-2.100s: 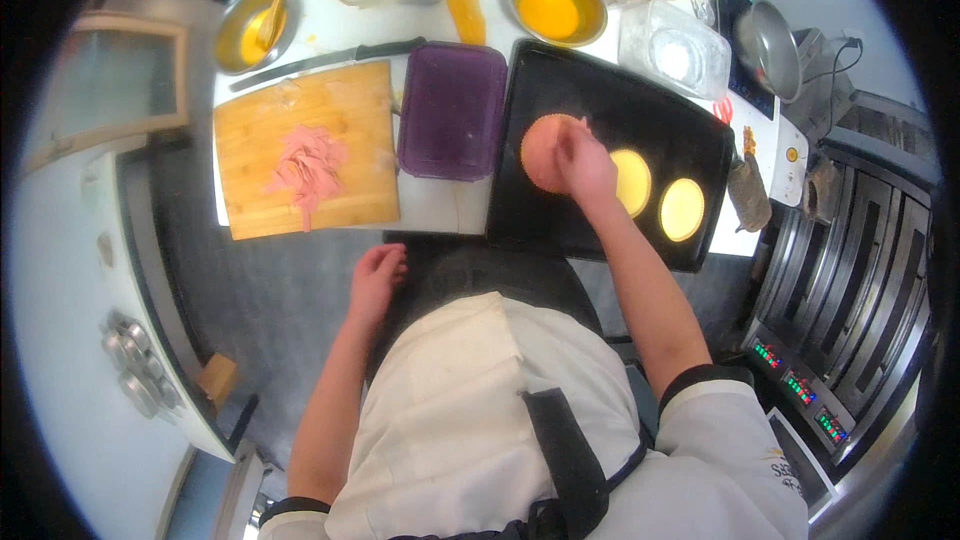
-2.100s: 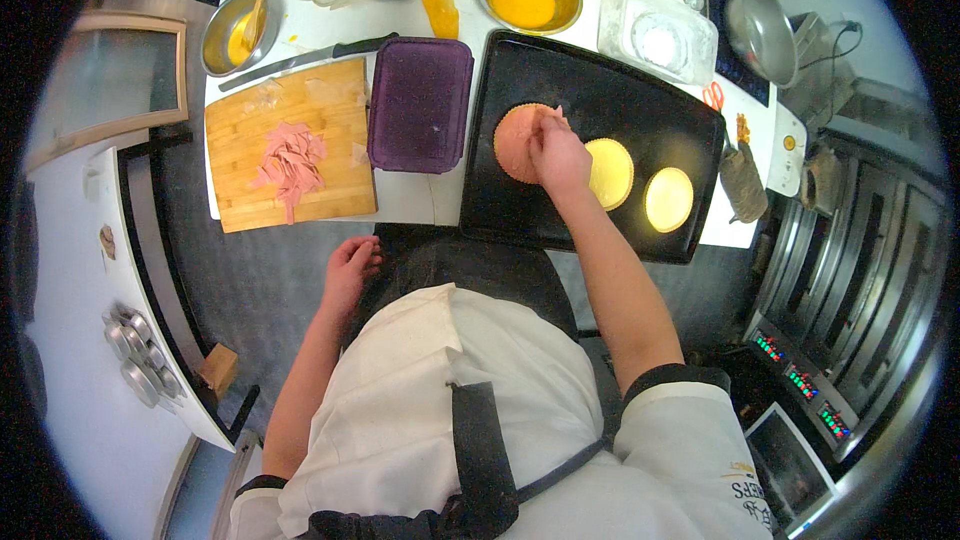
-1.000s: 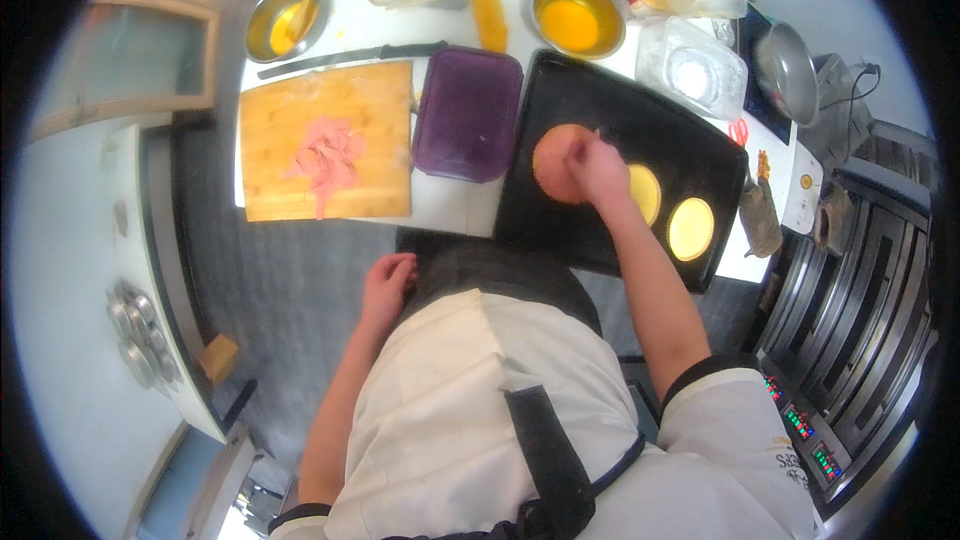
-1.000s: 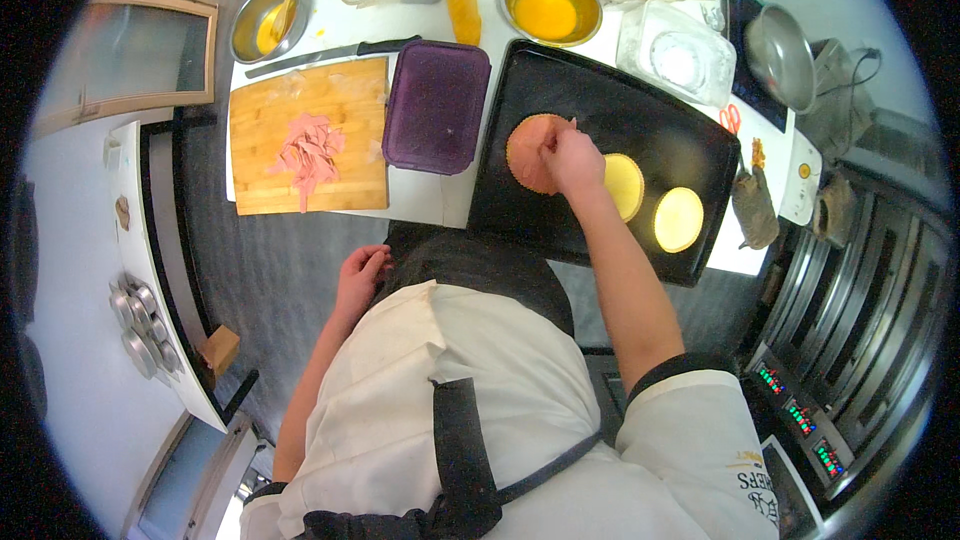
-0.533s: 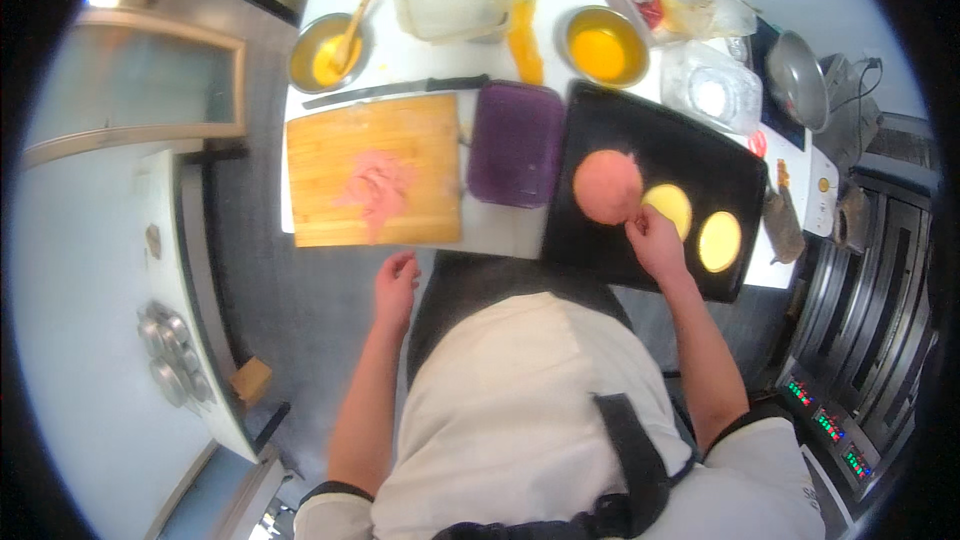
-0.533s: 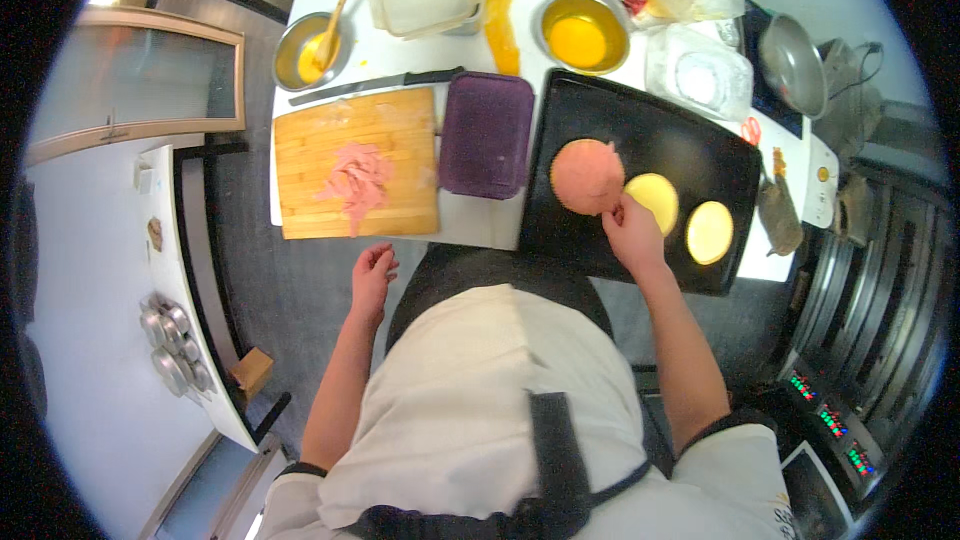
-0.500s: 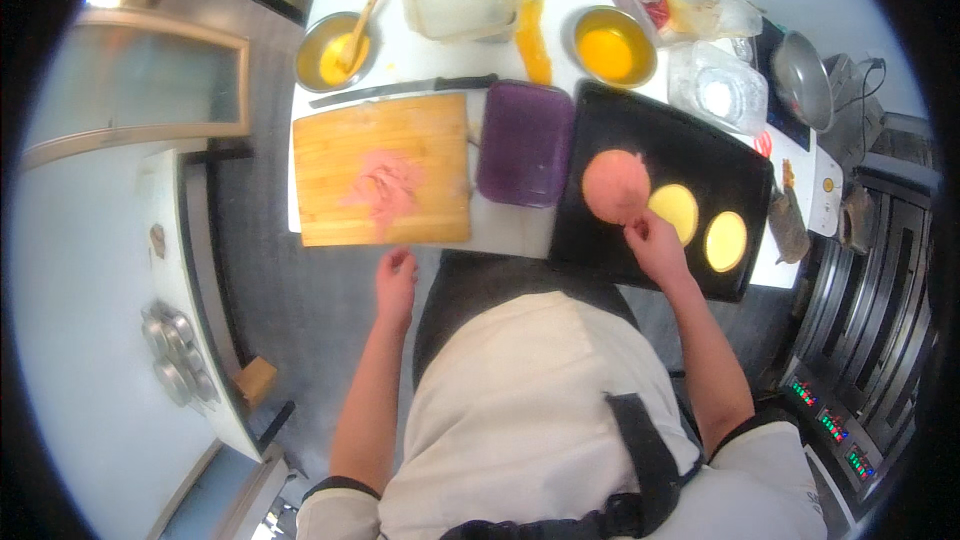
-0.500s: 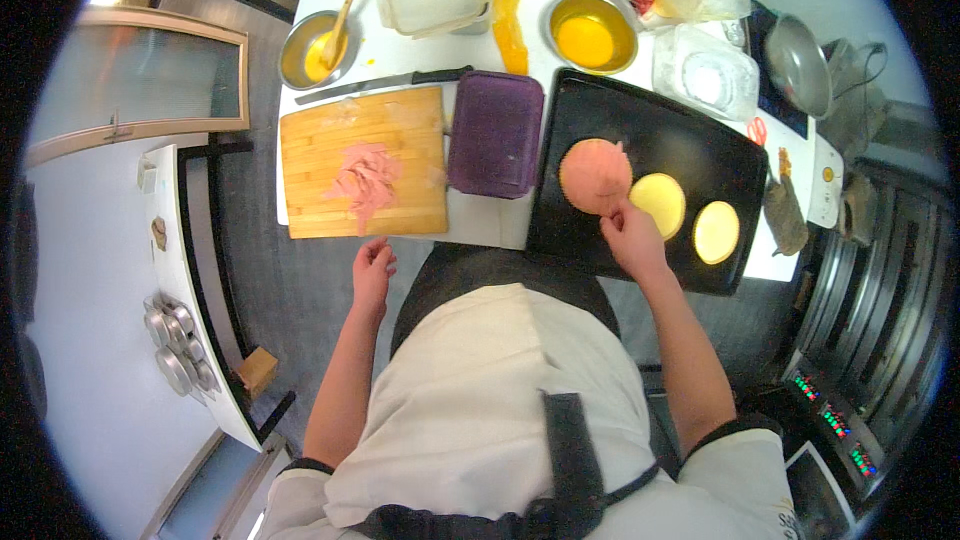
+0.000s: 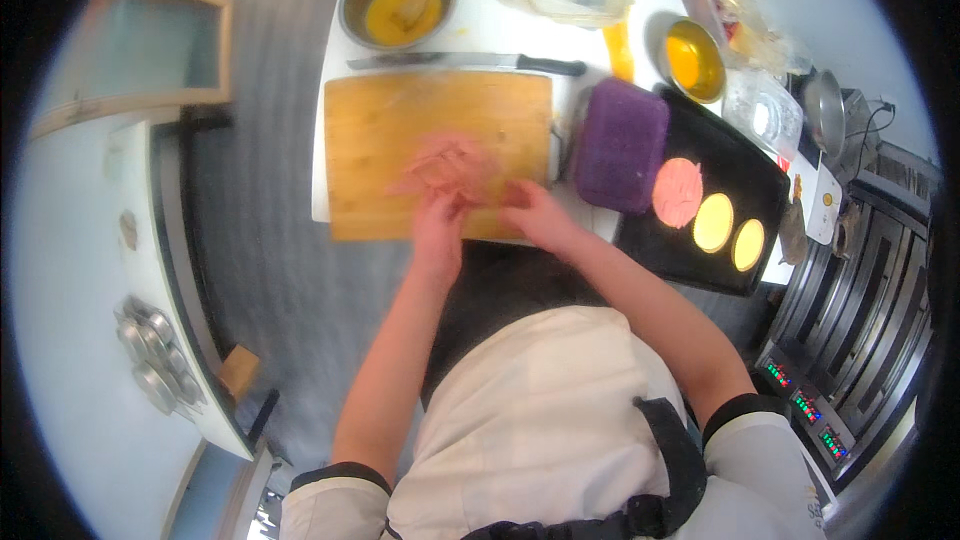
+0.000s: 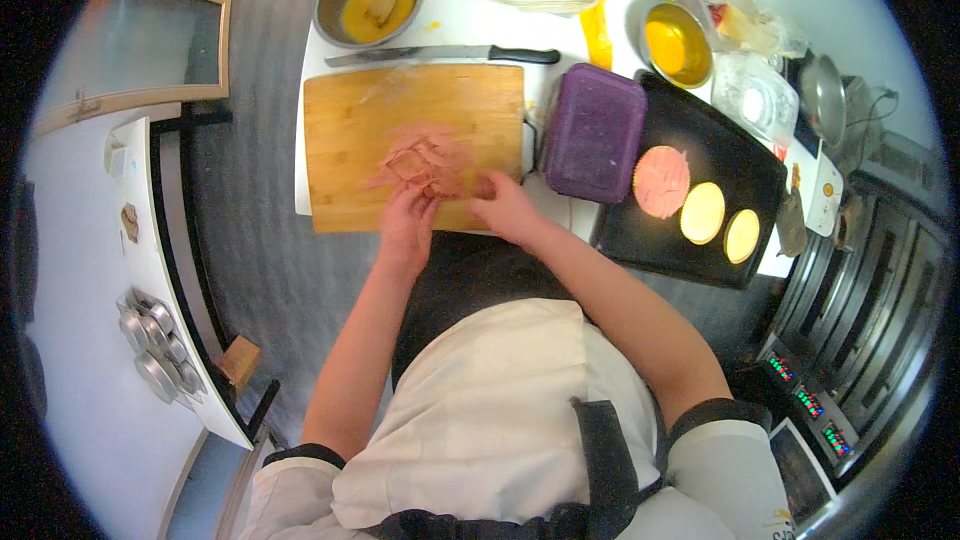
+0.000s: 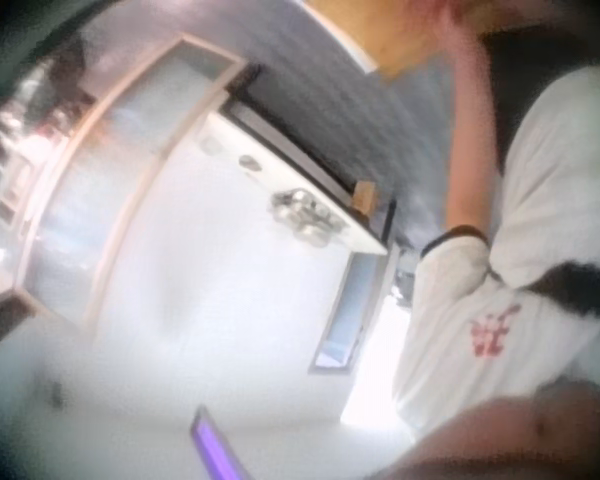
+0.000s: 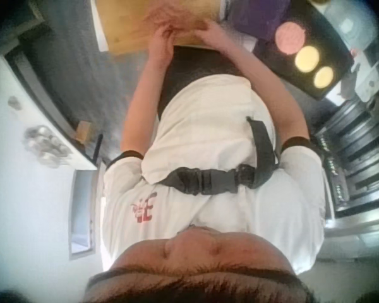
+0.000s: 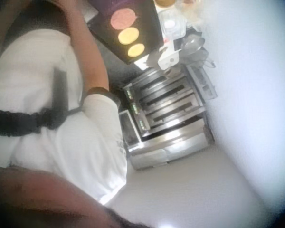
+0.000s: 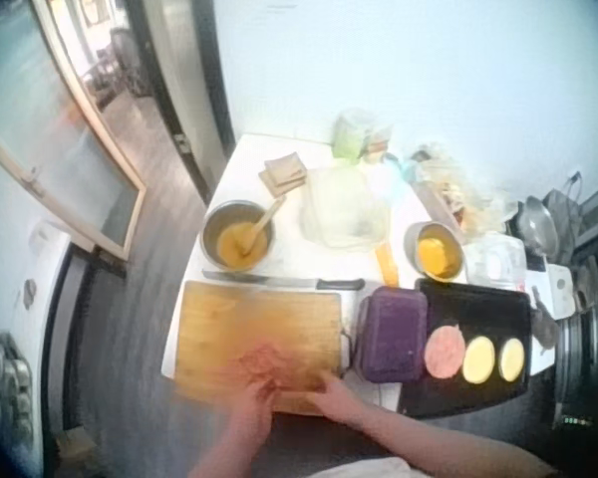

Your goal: The person places small pieces of pink meat onto three round yellow bases on a black tray. They pick up meat from a wooden cutting board and arrange it by hand on each base.

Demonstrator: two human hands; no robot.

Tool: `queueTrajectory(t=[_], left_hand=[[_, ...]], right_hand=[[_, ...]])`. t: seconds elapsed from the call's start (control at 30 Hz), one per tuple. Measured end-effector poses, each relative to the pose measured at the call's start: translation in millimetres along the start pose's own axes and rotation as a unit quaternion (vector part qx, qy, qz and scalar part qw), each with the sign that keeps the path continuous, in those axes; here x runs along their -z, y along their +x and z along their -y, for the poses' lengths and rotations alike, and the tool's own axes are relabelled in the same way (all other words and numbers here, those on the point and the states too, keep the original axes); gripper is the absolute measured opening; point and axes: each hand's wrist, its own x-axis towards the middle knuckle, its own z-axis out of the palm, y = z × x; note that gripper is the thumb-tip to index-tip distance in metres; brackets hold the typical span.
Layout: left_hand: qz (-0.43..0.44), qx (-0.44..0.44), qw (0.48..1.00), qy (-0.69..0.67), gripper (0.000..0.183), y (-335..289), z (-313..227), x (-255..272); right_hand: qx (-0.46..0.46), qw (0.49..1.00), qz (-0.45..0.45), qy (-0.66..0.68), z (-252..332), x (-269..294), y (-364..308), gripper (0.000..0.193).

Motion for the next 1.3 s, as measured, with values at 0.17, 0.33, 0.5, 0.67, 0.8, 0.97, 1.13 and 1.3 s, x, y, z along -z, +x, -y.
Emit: queueTrajectory(t=[0.17, 0.33, 0.5, 0.67, 0.8, 0.97, 1.13, 1.3], left_hand=[[-0.009, 0.02, 0.983, 0.18, 0.047, -10, -28, 25], [-0.053, -0.087, 0.916, 0.388, 0.059, -6, -47, 66], [-0.089, -0.188, 0.812, 0.545, 0.064, 20, -51, 70], [0.122, -0.061, 0.942, 0.307, 0.062, 54, -43, 35], [0.142, -0.054, 0.957, 0.248, 0.062, 33, -59, 28], [0.032, -0.195, 0.759, 0.62, 0.066, 15, -84, 39], [0.029, -0.22, 0.753, 0.619, 0.063, 14, -74, 51], [0.005, -0.157, 0.852, 0.499, 0.055, 16, -64, 76]], right_hand=[[-0.047, 0.98, 0.059, 0.185, 30, -27, 23, 0.058], [-0.03, 0.998, -0.037, -0.049, 36, 0, 37, 0.056], [0.115, 0.964, -0.126, -0.203, 35, -17, 60, 0.064], [0.155, 0.946, -0.043, -0.282, 53, -49, 68, 0.067], [0.07, 0.941, 0.002, -0.331, 75, -36, 63, 0.068], [0.162, 0.856, -0.076, -0.486, 80, -50, 46, 0.073], [0.191, 0.846, -0.105, -0.486, 62, -70, 46, 0.068], [0.084, 0.936, -0.066, -0.335, 59, -35, 58, 0.048]])
